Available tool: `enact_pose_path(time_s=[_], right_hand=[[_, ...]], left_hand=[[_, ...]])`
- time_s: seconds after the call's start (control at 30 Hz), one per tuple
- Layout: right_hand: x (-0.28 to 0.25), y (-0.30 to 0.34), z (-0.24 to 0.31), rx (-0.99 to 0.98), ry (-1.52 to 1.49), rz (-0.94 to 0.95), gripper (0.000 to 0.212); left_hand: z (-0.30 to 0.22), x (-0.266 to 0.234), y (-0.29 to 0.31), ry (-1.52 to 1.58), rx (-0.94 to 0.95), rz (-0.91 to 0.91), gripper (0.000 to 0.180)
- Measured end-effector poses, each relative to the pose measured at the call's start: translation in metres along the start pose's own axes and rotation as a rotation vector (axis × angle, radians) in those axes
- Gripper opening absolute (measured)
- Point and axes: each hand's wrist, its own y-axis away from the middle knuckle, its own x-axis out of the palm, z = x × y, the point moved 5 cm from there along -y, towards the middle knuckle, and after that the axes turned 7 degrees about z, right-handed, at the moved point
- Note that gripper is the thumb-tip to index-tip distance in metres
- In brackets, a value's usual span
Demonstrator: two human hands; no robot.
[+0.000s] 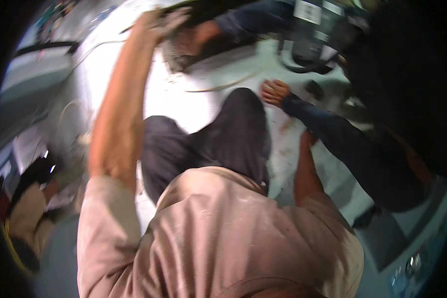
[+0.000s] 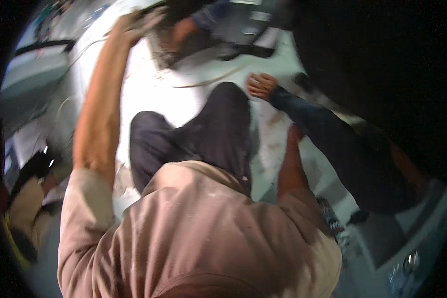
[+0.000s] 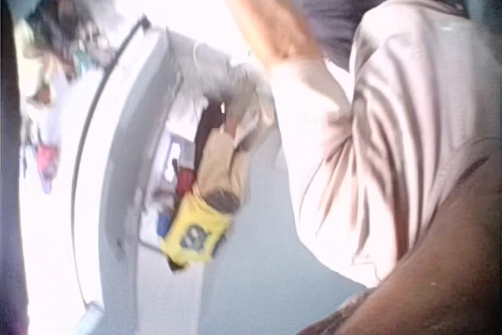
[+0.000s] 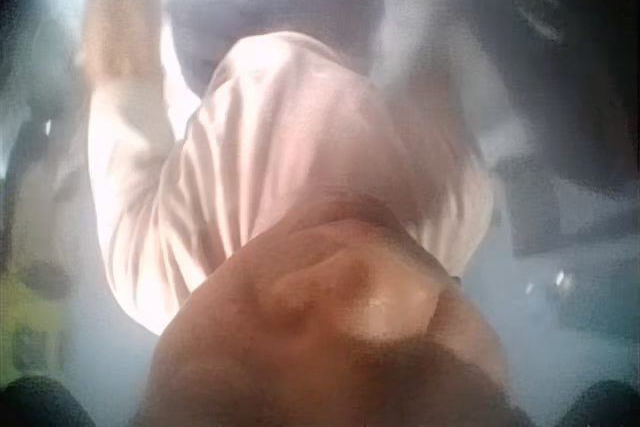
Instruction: The person applies mortar to the back of a tile with a trowel, places the tile onto the floor, and taps it into position using a rubber mallet.
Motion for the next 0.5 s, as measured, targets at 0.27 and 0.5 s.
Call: enact_pose_path(time_s=[0.27, 0.5], right_hand=[[0.094, -0.094, 0.001, 0.390, 0.086, 0.530, 0.045], [0.193, -0.125, -0.046, 0.604, -0.201, 0.873, 0.040]], left_hand=[[-0.031, -0.006, 0.021, 0.009, 0.064, 0.109, 0.035], [-0.063, -0.058, -0.020, 0.083, 0.101, 0.270, 0.049]])
